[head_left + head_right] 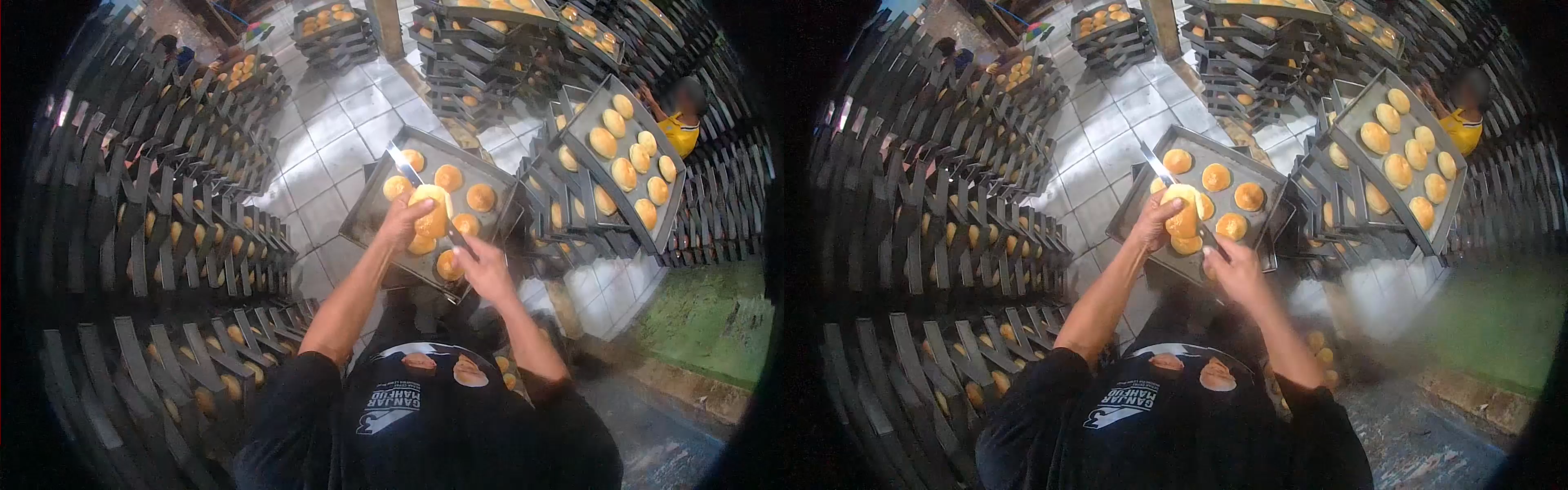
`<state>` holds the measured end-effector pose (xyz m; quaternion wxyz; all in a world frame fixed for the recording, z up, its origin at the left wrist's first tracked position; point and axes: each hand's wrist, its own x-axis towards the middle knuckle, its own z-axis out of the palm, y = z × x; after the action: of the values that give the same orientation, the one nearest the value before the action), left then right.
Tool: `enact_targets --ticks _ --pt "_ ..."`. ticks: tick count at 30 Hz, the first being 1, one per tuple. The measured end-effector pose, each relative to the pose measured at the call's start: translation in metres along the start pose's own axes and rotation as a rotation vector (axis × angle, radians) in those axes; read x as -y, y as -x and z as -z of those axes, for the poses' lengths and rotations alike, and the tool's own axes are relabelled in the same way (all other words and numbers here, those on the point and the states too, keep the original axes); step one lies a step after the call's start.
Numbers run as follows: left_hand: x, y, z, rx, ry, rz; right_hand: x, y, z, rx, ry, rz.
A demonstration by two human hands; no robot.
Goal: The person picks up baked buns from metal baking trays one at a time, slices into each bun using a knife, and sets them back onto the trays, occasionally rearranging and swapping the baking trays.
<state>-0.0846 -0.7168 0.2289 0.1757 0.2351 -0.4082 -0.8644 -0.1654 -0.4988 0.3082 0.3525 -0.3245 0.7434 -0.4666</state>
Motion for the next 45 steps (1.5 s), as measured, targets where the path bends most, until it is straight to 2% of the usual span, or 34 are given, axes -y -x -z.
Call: enact_targets --ticks 3,6,7,8,11,13,14,15,16,18,21,22,23,24,27,28,30,31,32,33,34,35,36,37,39,40,42,43,45 --pt "-0.018 -0.006 0.011 0.033 0.032 -0.009 0.0 0.001 0.0 0.012 0.003 -0.012" --pt "-0.034 -0.007 0.04 0.07 0.056 0.007 -0.035 0.03 -0.003 0.057 -0.048 -0.11" --pt "-0.03 -0.007 0.043 0.06 0.06 0.012 -0.037 0.032 -0.005 0.073 -0.05 -0.177" --pt "-0.021 -0.005 0.04 0.034 0.047 0.029 -0.039 0.029 -0.014 0.04 -0.15 -0.152" --pt "0.015 -0.005 0.03 -0.019 0.028 0.098 -0.035 -0.013 -0.03 0.055 -0.081 -0.143" --pt "0.024 -0.009 0.032 -0.12 0.096 0.066 -0.041 -0.025 -0.038 0.05 -0.085 -0.082" --pt "0.019 -0.014 0.043 -0.062 0.158 0.052 -0.048 -0.016 -0.039 0.054 -0.07 -0.115" --pt "0.015 -0.017 0.064 -0.085 0.172 0.062 -0.058 -0.009 -0.043 0.075 -0.051 -0.161" --pt "0.006 -0.02 0.082 -0.097 0.164 0.063 -0.07 0.001 -0.048 0.034 -0.072 -0.075" --pt "0.007 -0.02 0.101 -0.109 0.168 0.055 -0.081 0.005 -0.059 0.057 -0.089 -0.152" --pt "0.04 -0.014 0.098 -0.198 0.277 0.049 -0.087 -0.021 -0.086 0.097 -0.089 -0.27" --pt "0.05 -0.016 0.096 -0.274 0.323 0.047 -0.096 -0.037 -0.102 0.072 -0.132 -0.21" --pt "0.059 -0.017 0.104 -0.284 0.325 0.059 -0.106 -0.049 -0.116 0.046 -0.176 -0.148" --pt "0.069 -0.022 0.116 -0.305 0.321 0.032 -0.113 -0.059 -0.125 0.089 -0.256 -0.193" --pt "0.087 -0.037 0.16 -0.353 0.28 0.032 -0.136 -0.036 -0.133 0.107 -0.164 -0.216" --pt "0.093 -0.042 0.176 -0.408 0.174 0.053 -0.14 -0.016 -0.125 0.146 -0.27 -0.39" --pt "0.094 -0.048 0.194 -0.544 0.009 0.156 -0.179 0.033 -0.104 0.134 -0.022 -0.19" --pt "0.098 -0.05 0.206 -0.548 0.02 0.163 -0.185 0.062 -0.094 0.099 -0.051 -0.353" --pt "0.106 -0.051 0.221 -0.518 -0.337 0.157 -0.188 0.085 -0.088 0.063 -0.081 -0.516" --pt "0.111 -0.054 0.229 -0.471 -0.695 0.146 -0.188 0.098 -0.082 0.065 -0.077 -0.523" --pt "0.113 -0.062 0.228 -0.469 -0.69 0.149 -0.184 0.107 -0.075 0.033 -0.152 -0.668" --pt "0.114 -0.07 0.226 -0.479 -0.966 -0.067 -0.184 0.11 -0.07 -0.001 -0.228 -0.811" --pt "0.113 -0.08 0.222 -0.479 -1.236 -0.294 -0.184 0.107 -0.069 -0.006 -0.226 -0.811" --pt "0.112 -0.095 0.218 -0.473 -1.234 -0.298 -0.185 0.104 -0.07 -0.034 -0.257 -0.824" --pt "0.11 -0.132 0.207 -0.587 -1.25 -0.105 -0.189 0.102 -0.078 -0.075 -0.289 -0.838" --pt "0.115 -0.149 0.208 -0.578 -1.246 -0.112 -0.197 0.101 -0.083 -0.098 -0.235 -0.755" --pt "0.123 -0.173 0.203 -0.697 -1.194 0.033 -0.195 0.098 -0.085 -0.131 -0.182 -0.668" --pt "0.121 -0.177 0.197 -0.689 -1.193 0.021 -0.176 0.088 -0.08 -0.105 -0.25 -0.741" --pt "0.109 -0.176 0.179 -0.419 -1.432 0.167 -0.159 0.072 -0.08 -0.09 -0.327 -0.796"
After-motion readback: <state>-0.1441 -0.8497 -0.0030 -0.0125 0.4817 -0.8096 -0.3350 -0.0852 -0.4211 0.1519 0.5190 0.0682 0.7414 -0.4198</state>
